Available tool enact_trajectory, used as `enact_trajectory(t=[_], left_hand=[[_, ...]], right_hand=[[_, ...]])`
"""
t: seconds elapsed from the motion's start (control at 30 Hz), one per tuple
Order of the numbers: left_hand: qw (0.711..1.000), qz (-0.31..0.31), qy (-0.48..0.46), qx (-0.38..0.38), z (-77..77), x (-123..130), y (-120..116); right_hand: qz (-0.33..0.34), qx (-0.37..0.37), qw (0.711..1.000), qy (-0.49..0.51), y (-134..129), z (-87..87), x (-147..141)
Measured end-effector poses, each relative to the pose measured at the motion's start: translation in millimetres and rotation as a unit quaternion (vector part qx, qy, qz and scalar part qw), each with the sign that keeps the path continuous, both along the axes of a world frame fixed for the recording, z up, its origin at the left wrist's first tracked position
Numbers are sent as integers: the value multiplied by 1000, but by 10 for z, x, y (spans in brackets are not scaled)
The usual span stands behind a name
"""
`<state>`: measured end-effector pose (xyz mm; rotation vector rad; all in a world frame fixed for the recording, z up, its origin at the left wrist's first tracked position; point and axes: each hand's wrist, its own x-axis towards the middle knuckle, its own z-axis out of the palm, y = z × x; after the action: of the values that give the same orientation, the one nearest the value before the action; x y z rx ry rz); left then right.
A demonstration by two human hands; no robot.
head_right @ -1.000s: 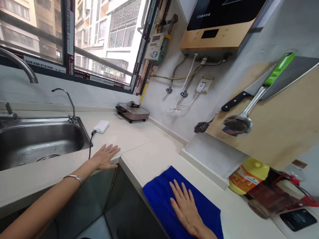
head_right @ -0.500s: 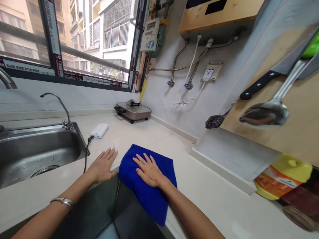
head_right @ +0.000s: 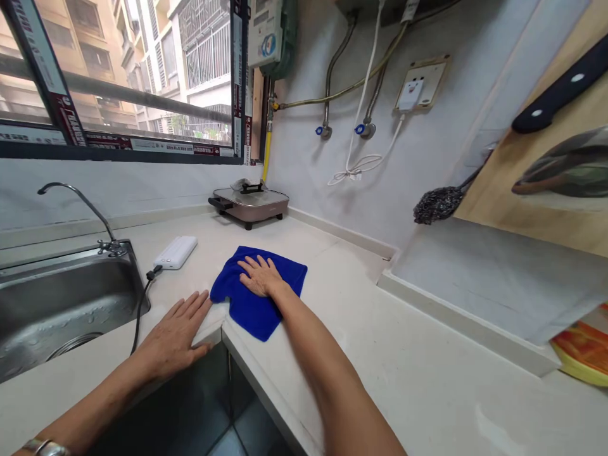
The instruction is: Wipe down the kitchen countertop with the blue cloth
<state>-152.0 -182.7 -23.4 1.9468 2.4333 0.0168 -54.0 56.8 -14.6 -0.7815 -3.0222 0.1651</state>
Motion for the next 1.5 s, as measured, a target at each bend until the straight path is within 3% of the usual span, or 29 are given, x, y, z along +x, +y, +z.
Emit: enact_trajectory(t=[0.13, 0.27, 0.47, 0.63, 0.9, 1.33, 1.5], left_hand=[[1000, 1, -15, 0, 15, -12, -2], [1000, 1, -13, -3, 21, -25, -6], [1000, 5, -9, -1, 13, -37, -7], [1000, 6, -1, -8, 24, -45, 7], [1000, -8, 5, 17, 26, -59, 21], [1000, -4, 8, 16, 50, -32, -14], [999, -5, -9, 42, 19, -4, -26]], right_hand=[[-36, -2, 999, 2, 351, -37, 11], [-91, -1, 996, 0, 752, -75, 203], [-195, 7, 981, -6, 1260, -137, 828], [-258, 17, 966, -9, 1283, -175, 1368], [-255, 34, 966, -19, 608, -195, 1882], [-162, 46, 986, -5, -1168, -165, 2762], [-129, 8, 992, 9, -1597, -148, 2971]])
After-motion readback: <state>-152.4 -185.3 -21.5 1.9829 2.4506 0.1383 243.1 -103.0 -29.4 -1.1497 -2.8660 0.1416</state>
